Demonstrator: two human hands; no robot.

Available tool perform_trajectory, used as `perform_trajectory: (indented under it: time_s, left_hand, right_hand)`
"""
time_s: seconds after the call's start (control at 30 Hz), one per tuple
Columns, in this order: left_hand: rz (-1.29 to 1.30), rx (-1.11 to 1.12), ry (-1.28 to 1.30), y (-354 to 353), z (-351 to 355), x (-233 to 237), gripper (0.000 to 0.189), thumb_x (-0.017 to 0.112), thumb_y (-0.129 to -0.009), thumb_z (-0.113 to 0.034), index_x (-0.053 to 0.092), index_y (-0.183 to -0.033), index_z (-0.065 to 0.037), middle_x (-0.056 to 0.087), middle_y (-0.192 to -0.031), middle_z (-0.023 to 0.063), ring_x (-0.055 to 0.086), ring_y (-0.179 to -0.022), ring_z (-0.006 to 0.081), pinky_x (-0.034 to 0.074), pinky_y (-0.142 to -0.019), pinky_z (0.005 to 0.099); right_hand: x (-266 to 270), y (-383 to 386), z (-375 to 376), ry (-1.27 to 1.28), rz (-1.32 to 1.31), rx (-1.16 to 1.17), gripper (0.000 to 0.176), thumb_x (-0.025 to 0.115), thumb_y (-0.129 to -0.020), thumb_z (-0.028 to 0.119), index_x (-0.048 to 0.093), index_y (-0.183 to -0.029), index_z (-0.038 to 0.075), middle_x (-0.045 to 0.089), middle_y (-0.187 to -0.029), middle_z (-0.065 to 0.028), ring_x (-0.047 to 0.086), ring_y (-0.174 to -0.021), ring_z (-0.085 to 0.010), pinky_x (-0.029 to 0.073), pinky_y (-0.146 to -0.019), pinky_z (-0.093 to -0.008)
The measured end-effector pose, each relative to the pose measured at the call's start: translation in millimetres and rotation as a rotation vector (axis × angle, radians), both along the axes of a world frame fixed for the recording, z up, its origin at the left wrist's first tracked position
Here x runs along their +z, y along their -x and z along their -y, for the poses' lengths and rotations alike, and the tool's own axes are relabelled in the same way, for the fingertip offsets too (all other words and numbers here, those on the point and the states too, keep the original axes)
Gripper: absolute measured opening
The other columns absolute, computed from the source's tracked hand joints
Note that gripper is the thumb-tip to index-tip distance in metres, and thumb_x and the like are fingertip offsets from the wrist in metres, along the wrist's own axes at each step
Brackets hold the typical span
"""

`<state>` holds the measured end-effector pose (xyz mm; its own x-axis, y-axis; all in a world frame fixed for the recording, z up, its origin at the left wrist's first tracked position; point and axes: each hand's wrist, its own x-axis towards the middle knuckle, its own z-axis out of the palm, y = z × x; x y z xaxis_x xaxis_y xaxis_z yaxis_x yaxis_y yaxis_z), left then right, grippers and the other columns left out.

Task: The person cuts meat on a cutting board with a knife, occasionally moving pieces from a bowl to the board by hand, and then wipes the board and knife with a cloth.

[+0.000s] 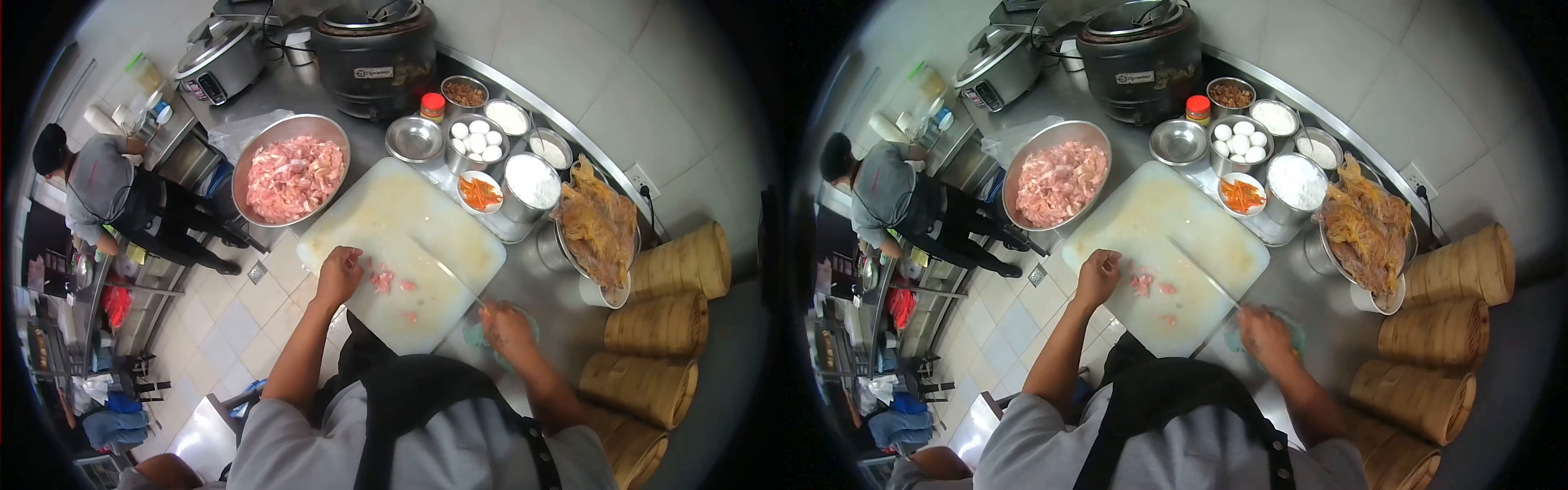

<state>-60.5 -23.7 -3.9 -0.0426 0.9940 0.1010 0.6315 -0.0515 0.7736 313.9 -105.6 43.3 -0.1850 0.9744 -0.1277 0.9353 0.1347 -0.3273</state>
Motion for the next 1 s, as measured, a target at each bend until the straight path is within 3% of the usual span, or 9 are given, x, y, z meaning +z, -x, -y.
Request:
perform_trajectory:
  time_s: [0.07,0.13,0.27,0.43,0.53,0.77,0.87,0.93,1.0]
  left_hand:
    - [-0.001,0.0,-0.016,1,3,5,0.025,0.066,-0.081,-0.002,0.068,-0.105,0.001,0.068,-0.088,0.0132,0.065,-0.075,0.0204,0.053,-0.069,0.0321]
    - [0.041,0.027,0.16,-6,8,13,0.024,0.069,-0.081,-0.003,0.069,-0.104,-0.001,0.068,-0.086,0.0133,0.066,-0.075,0.0265,0.053,-0.07,0.0348]
    - [0.018,-0.032,0.212,-17,7,8,0.023,0.07,-0.082,-0.005,0.069,-0.105,-0.001,0.066,-0.083,0.013,0.065,-0.075,0.0282,0.053,-0.07,0.0365]
    - [-0.215,-0.128,-0.069,-16,4,-7,0.031,0.071,-0.077,-0.005,0.068,-0.108,0.0,0.064,-0.104,0.0178,0.061,-0.101,0.0349,0.052,-0.086,0.0427]
    - [-0.163,-0.164,-0.143,-13,-1,-15,0.032,0.07,-0.075,-0.003,0.068,-0.107,0.001,0.06,-0.114,0.0205,0.057,-0.109,0.0382,0.05,-0.093,0.0435]
    - [-0.164,-0.371,-0.048,-19,-1,-13,0.028,0.073,-0.077,-0.005,0.069,-0.105,-0.002,0.062,-0.109,0.0189,0.06,-0.104,0.0368,0.051,-0.09,0.0424]
    - [-0.109,-0.437,0.121,-22,3,-3,0.026,0.07,-0.079,-0.003,0.069,-0.105,-0.002,0.063,-0.102,0.0186,0.062,-0.1,0.0368,0.051,-0.087,0.0416]
    - [0.11,-0.389,0.13,-15,5,-4,0.028,0.066,-0.079,0.0,0.068,-0.107,-0.001,0.064,-0.096,0.0182,0.063,-0.094,0.0368,0.052,-0.084,0.0406]
    - [0.006,-0.384,0.088,3,1,-2,0.032,0.065,-0.076,0.002,0.068,-0.108,0.0,0.063,-0.099,0.0179,0.061,-0.097,0.0368,0.051,-0.085,0.0411]
  right_hand:
    - [-1,0,7,0.046,-0.039,0.079,0.024,0.054,-0.097,0.027,0.065,-0.107,0.009,0.067,-0.094,-0.0227,0.067,-0.084,-0.043,0.054,-0.073,-0.0507]
    - [3,-2,11,-0.044,-0.11,0.09,0.024,0.054,-0.097,0.027,0.064,-0.108,0.009,0.066,-0.093,-0.0222,0.067,-0.084,-0.0435,0.054,-0.073,-0.0508]
    - [7,-3,7,-0.129,-0.12,-0.024,0.025,0.055,-0.096,0.028,0.064,-0.11,0.009,0.066,-0.093,-0.0222,0.067,-0.084,-0.0428,0.054,-0.074,-0.0507]
    - [-4,10,21,-0.015,0.092,-0.065,0.028,0.056,-0.096,0.029,0.065,-0.115,0.012,0.067,-0.094,-0.0206,0.068,-0.083,-0.0406,0.055,-0.072,-0.0499]
    - [0,14,40,0.028,-0.03,-0.007,0.028,0.054,-0.097,0.03,0.065,-0.115,0.013,0.067,-0.096,-0.0205,0.068,-0.086,-0.0404,0.055,-0.074,-0.0496]
    - [-12,12,64,-0.023,-0.089,-0.226,0.027,0.053,-0.097,0.031,0.065,-0.115,0.014,0.067,-0.096,-0.0183,0.068,-0.088,-0.04,0.053,-0.079,-0.0508]
    - [-9,35,72,-0.045,0.013,-0.263,0.026,0.054,-0.097,0.029,0.065,-0.113,0.013,0.065,-0.093,-0.0168,0.067,-0.086,-0.0383,0.054,-0.077,-0.0498]
    - [-2,55,77,-0.094,0.119,-0.2,0.023,0.062,-0.093,0.027,0.069,-0.109,0.011,0.066,-0.089,-0.014,0.068,-0.078,-0.035,0.055,-0.069,-0.0468]
    - [-4,65,83,-0.114,0.086,-0.176,0.022,0.061,-0.094,0.028,0.069,-0.108,0.012,0.064,-0.085,-0.0121,0.067,-0.075,-0.032,0.055,-0.069,-0.0465]
